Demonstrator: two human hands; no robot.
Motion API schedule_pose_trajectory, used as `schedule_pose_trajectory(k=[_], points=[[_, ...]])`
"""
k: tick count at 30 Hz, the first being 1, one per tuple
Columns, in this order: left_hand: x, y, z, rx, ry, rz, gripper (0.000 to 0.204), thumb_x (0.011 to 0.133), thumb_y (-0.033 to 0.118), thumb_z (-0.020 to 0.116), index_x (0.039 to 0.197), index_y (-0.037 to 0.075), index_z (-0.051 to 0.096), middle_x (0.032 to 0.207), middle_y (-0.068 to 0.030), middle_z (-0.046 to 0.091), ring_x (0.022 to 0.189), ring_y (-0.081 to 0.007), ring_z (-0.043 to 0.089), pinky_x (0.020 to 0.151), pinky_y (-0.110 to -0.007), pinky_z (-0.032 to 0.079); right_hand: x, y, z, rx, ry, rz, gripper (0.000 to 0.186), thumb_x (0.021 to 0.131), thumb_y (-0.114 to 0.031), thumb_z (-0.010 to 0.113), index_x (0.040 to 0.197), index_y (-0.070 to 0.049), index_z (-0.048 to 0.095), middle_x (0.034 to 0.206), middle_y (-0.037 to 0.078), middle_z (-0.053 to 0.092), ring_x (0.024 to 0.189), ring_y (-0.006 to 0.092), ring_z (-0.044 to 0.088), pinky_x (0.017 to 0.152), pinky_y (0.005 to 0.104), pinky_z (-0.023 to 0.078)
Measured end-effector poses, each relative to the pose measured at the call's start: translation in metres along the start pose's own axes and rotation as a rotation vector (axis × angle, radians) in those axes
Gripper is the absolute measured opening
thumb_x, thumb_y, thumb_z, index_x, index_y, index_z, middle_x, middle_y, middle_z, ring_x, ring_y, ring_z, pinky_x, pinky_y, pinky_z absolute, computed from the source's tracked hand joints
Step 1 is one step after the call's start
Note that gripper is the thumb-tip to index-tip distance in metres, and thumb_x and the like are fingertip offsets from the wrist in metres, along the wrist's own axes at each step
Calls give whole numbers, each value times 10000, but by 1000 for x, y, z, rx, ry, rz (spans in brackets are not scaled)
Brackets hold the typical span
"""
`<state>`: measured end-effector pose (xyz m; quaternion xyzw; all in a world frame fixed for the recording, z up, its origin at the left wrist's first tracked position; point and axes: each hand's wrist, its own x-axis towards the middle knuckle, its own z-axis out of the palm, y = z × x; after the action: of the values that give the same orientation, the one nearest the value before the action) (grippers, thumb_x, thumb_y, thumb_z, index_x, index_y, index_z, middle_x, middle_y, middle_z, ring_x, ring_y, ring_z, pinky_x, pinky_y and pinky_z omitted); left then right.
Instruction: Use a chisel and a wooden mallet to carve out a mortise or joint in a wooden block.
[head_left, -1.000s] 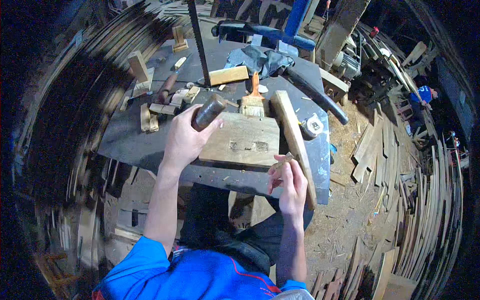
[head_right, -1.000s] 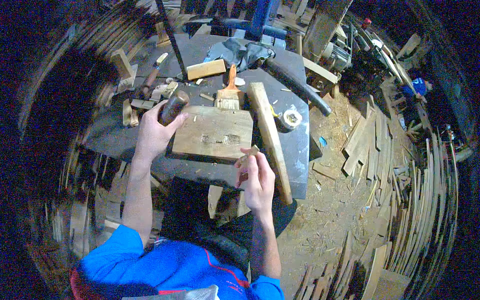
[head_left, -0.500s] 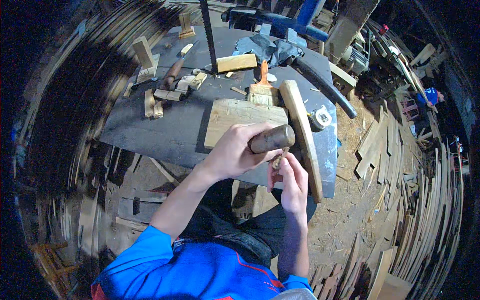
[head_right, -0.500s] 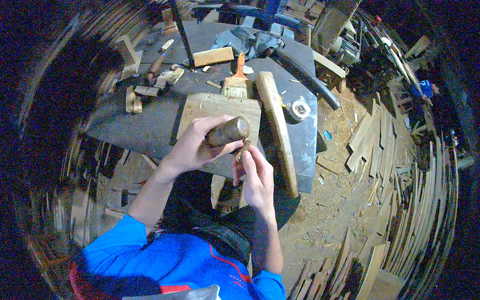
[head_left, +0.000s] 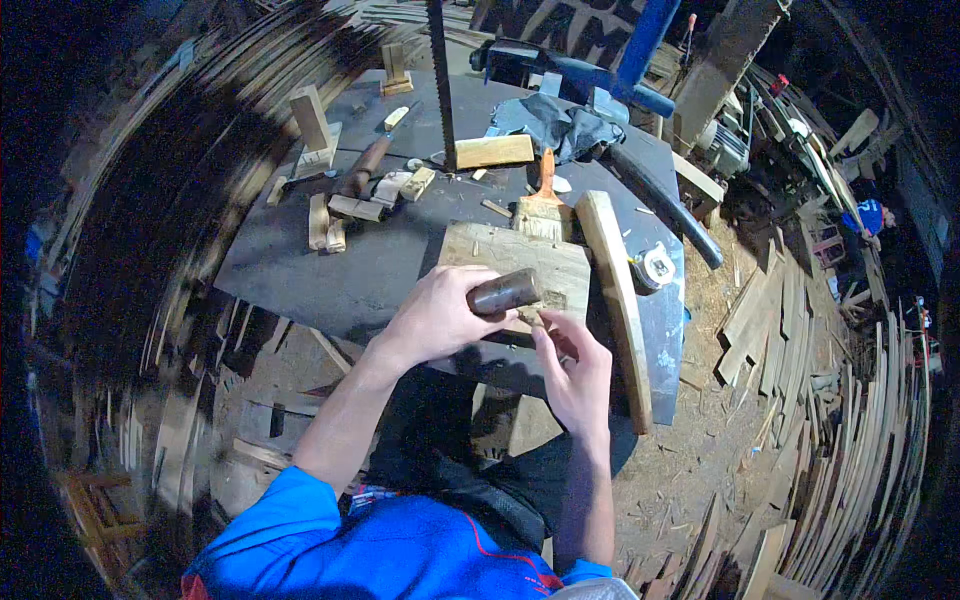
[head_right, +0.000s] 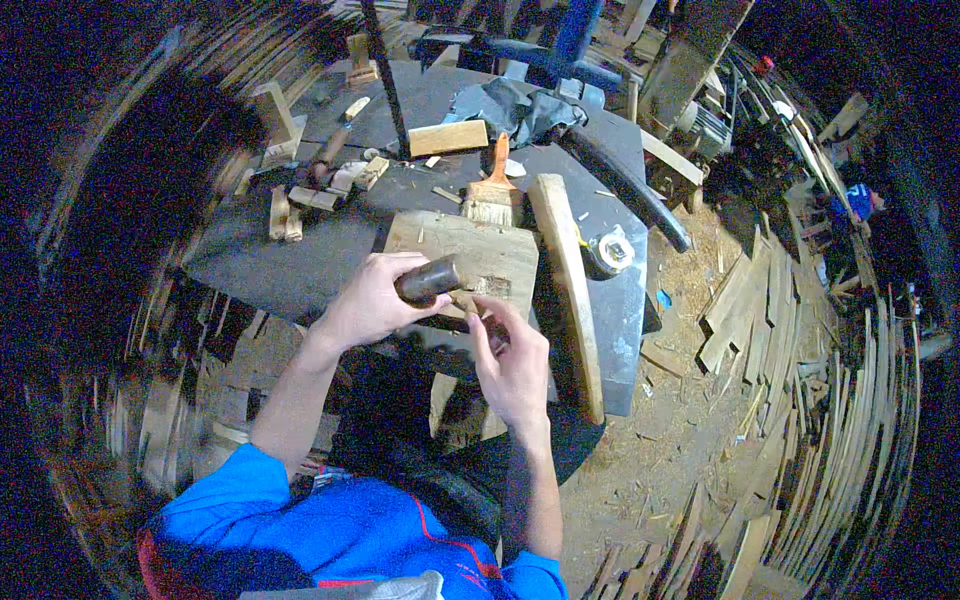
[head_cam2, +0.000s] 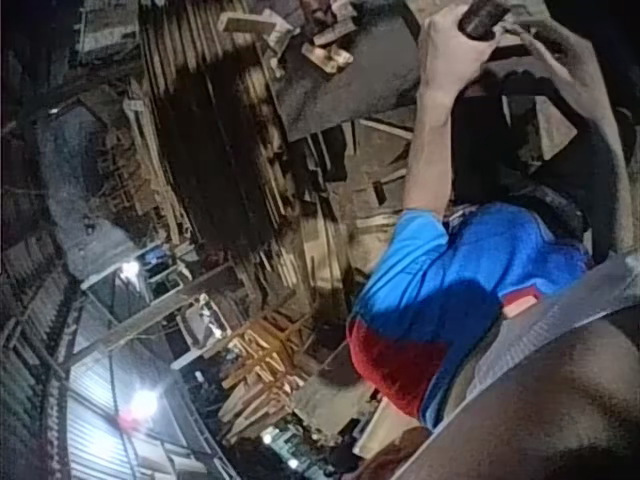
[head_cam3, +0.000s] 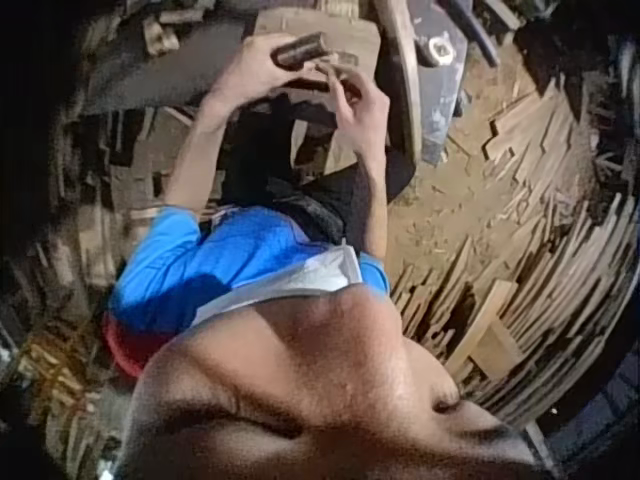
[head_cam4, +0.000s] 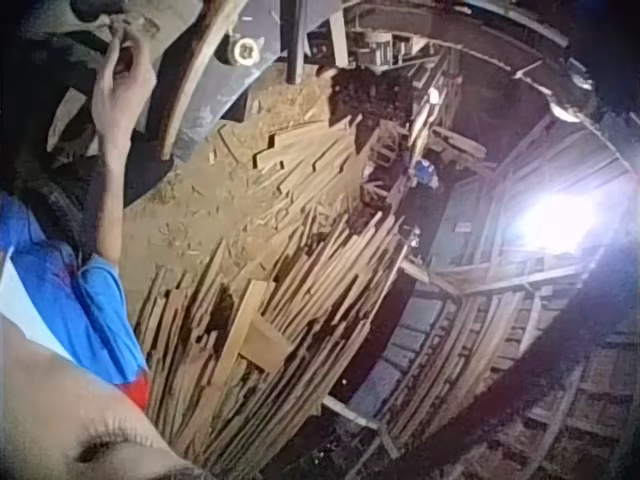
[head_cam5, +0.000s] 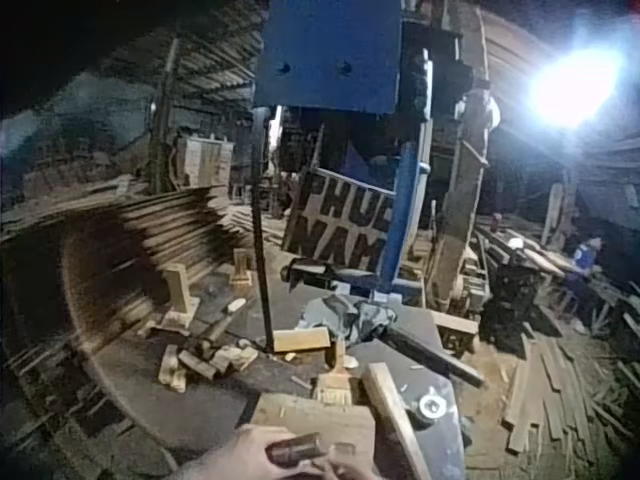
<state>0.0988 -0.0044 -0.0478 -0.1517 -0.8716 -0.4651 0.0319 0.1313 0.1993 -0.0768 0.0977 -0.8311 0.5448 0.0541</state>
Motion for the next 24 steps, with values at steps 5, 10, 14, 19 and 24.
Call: schedule_pose_trajectory(k=[5,10,14,19,24], points=[[-4,1,-8,11,141,-214,301,807,261,784,931,2,694,753,-125,657,690,-157,617,658,-328,496,6,-2,-2,-437,-28,-65,264,912,-162,646,1174,-128,664,883,129,667,709,329,651,653,414,525],[-8,4,-35,-509,384,-182,219,832,208,789,758,54,651,654,20,613,562,-65,529,534,-284,425,7,-10,-4,-475,-22,-33,320,940,-171,622,1257,-132,629,782,134,653,664,303,641,632,395,516],[-1,26,-51,-1091,276,93,299,982,250,548,759,100,417,601,39,353,328,-48,284,283,-186,218,-2,-12,-24,-321,35,45,337,942,-136,623,1275,-91,610,676,111,589,562,175,545,567,303,464],[24,31,-36,-1259,507,239,315,990,309,572,776,130,426,552,48,323,358,-56,237,321,-228,197,-13,-4,-59,-261,332,-1,200,926,-117,658,1108,-35,671,745,75,637,644,122,585,609,282,486],[40,30,-8,-1342,599,99,417,969,251,571,624,147,362,518,58,284,365,-64,267,349,-250,194,-25,19,-87,-334,416,104,197,912,-160,683,1065,-35,676,680,58,587,581,128,524,554,285,441]])
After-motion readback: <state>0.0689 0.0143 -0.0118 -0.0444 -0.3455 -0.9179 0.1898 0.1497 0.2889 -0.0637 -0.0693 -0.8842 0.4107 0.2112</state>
